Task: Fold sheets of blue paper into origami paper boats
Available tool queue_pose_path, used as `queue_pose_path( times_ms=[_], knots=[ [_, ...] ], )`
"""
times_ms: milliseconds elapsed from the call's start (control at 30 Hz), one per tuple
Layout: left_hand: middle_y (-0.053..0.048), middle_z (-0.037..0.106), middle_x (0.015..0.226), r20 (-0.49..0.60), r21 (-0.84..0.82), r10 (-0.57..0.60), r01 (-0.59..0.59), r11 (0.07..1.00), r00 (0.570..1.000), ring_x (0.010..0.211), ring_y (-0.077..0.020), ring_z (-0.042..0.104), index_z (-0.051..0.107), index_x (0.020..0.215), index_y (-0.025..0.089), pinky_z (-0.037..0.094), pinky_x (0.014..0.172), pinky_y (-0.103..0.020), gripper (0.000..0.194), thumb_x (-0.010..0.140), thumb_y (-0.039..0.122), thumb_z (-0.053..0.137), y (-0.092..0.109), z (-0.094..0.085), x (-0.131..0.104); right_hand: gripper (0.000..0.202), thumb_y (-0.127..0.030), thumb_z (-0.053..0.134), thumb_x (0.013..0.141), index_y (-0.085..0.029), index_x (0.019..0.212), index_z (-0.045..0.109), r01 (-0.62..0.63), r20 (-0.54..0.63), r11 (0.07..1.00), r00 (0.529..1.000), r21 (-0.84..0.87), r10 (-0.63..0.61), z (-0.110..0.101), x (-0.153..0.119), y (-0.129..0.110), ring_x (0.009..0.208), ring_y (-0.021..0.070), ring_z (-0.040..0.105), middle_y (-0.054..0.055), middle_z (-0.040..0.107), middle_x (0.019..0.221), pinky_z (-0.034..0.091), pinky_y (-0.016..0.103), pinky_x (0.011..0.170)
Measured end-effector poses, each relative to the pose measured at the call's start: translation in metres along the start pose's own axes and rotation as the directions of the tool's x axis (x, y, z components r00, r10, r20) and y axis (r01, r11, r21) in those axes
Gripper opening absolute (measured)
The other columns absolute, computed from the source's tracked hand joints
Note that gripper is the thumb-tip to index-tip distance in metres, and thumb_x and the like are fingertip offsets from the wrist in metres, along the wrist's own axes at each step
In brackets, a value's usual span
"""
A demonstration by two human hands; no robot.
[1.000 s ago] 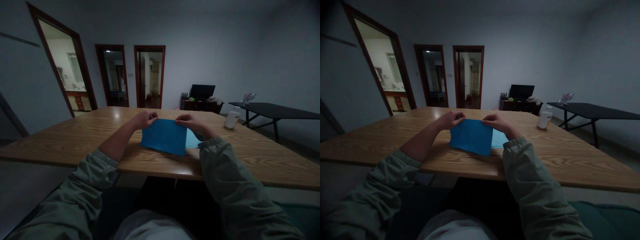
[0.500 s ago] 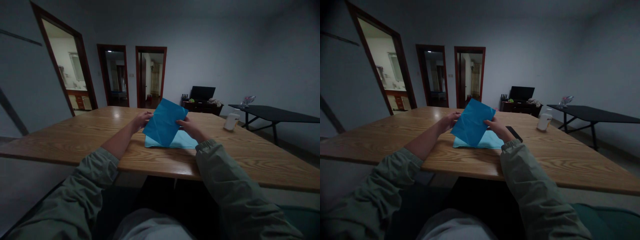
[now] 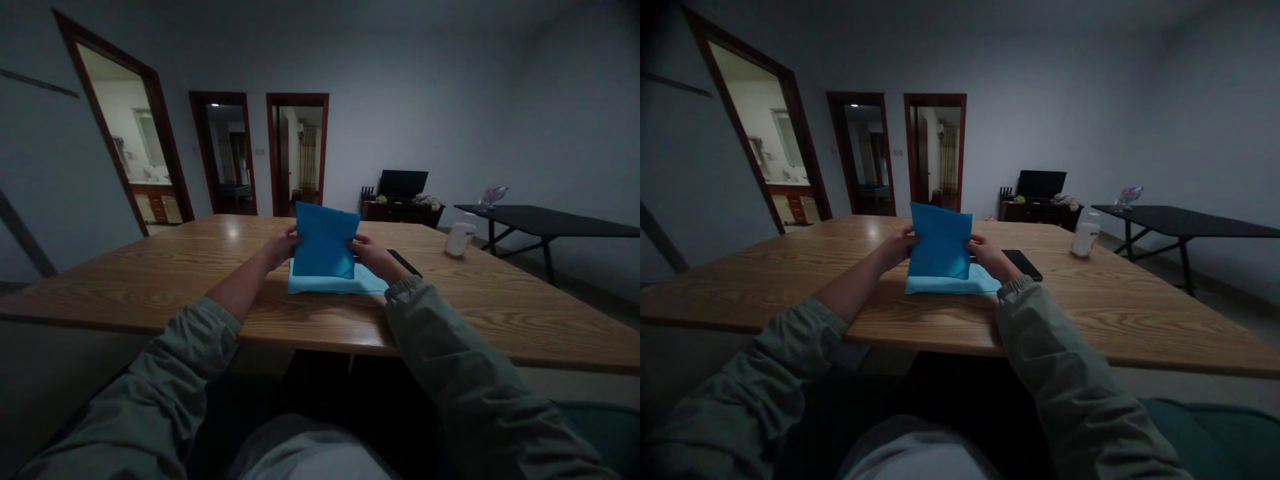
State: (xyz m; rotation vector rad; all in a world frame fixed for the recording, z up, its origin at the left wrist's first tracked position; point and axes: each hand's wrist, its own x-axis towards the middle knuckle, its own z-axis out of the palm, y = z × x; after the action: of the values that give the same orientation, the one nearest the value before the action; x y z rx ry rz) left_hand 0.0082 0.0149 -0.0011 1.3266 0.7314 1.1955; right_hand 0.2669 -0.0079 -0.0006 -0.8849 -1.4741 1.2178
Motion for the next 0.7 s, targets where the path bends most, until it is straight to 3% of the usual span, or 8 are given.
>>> queue_pose_path(
  times_ms=[167, 300, 400, 500, 567, 633, 700],
  knots=[
    [-0.008, 0.070, 0.091, -0.044, -0.008, -0.018, 0.018, 1.000, 0.999, 0.074, -0.0158, 0.064, 0.066, 0.080, 0.015, 0.051, 0.059, -0.023, 0.011, 0.071, 0.015, 0.061, 0.001, -0.005, -0.001, 0.018, -0.016, 0.062, 0.080, -0.016, 0.095, 0.072, -0.017, 0.017, 0.994, 1.000, 0.104, 0.015, -0.002, 0.000, 0.003, 0.080, 0.0172, 0.065, 0.006, 0.071, 0.091, 0.054, 0.026, 0.071],
    [-0.009, 0.068, 0.091, -0.031, -0.002, -0.078, 0.078, 0.997, 0.996, 0.072, -0.0161, 0.063, 0.069, 0.082, 0.012, 0.052, 0.061, -0.026, 0.018, 0.076, 0.024, 0.057, 0.003, -0.003, -0.005, 0.029, -0.018, 0.050, 0.080, -0.014, 0.098, 0.072, -0.061, -0.003, 0.992, 0.998, 0.114, 0.062, -0.006, 0.000, 0.004, 0.081, 0.0181, 0.064, 0.008, 0.070, 0.092, 0.053, 0.026, 0.071],
    [-0.006, 0.066, 0.085, -0.008, 0.076, -0.029, 0.030, 0.997, 1.000, 0.069, -0.0127, 0.061, 0.069, 0.088, 0.012, 0.051, 0.064, -0.025, 0.020, 0.072, 0.025, 0.066, -0.003, -0.004, -0.002, 0.035, -0.026, 0.045, 0.083, -0.013, 0.102, 0.071, -0.039, -0.003, 0.996, 0.999, 0.081, 0.040, -0.010, 0.003, 0.007, 0.084, 0.0191, 0.063, 0.009, 0.069, 0.100, 0.053, 0.026, 0.071],
    [-0.003, 0.065, 0.082, 0.002, 0.327, 0.057, -0.055, 0.944, 0.998, 0.069, -0.0134, 0.061, 0.067, 0.099, 0.014, 0.052, 0.069, -0.028, 0.030, 0.069, 0.019, 0.066, -0.014, -0.010, 0.006, 0.035, -0.025, 0.052, 0.083, -0.015, 0.111, 0.069, 0.010, -0.048, 0.980, 0.999, -0.199, -0.020, -0.013, 0.008, 0.017, 0.081, 0.0174, 0.062, 0.006, 0.069, 0.103, 0.051, 0.025, 0.070],
    [-0.006, 0.068, 0.090, 0.026, 0.594, 0.104, -0.099, 0.799, 0.994, 0.078, -0.0179, 0.064, 0.068, 0.102, 0.015, 0.054, 0.076, -0.034, 0.031, 0.072, 0.019, 0.062, -0.023, -0.013, 0.010, 0.035, -0.021, 0.055, 0.082, -0.016, 0.114, 0.069, 0.012, -0.061, 0.835, 0.997, -0.550, -0.054, -0.014, 0.012, 0.027, 0.080, 0.0187, 0.062, 0.006, 0.070, 0.099, 0.050, 0.027, 0.074],
    [-0.011, 0.067, 0.113, 0.088, 0.826, 0.168, -0.166, 0.539, 0.982, 0.100, -0.0237, 0.064, 0.070, 0.103, 0.016, 0.050, 0.093, -0.039, 0.030, 0.076, 0.020, 0.059, -0.030, -0.011, 0.011, 0.033, -0.019, 0.059, 0.082, -0.014, 0.113, 0.071, 0.054, -0.009, 0.542, 0.993, -0.838, -0.114, -0.011, 0.014, 0.037, 0.090, 0.0232, 0.064, 0.009, 0.071, 0.101, 0.049, 0.031, 0.085],
    [-0.013, 0.054, 0.140, 0.186, 0.929, 0.209, -0.241, 0.282, 0.960, 0.126, -0.0270, 0.052, 0.068, 0.114, 0.015, 0.038, 0.109, -0.040, 0.036, 0.083, 0.024, 0.053, -0.037, -0.003, 0.010, 0.033, -0.025, 0.060, 0.087, -0.014, 0.117, 0.070, 0.136, 0.094, 0.270, 0.982, -0.953, -0.162, -0.004, 0.014, 0.044, 0.110, 0.0281, 0.060, 0.014, 0.066, 0.119, 0.042, 0.035, 0.099]
  ],
)
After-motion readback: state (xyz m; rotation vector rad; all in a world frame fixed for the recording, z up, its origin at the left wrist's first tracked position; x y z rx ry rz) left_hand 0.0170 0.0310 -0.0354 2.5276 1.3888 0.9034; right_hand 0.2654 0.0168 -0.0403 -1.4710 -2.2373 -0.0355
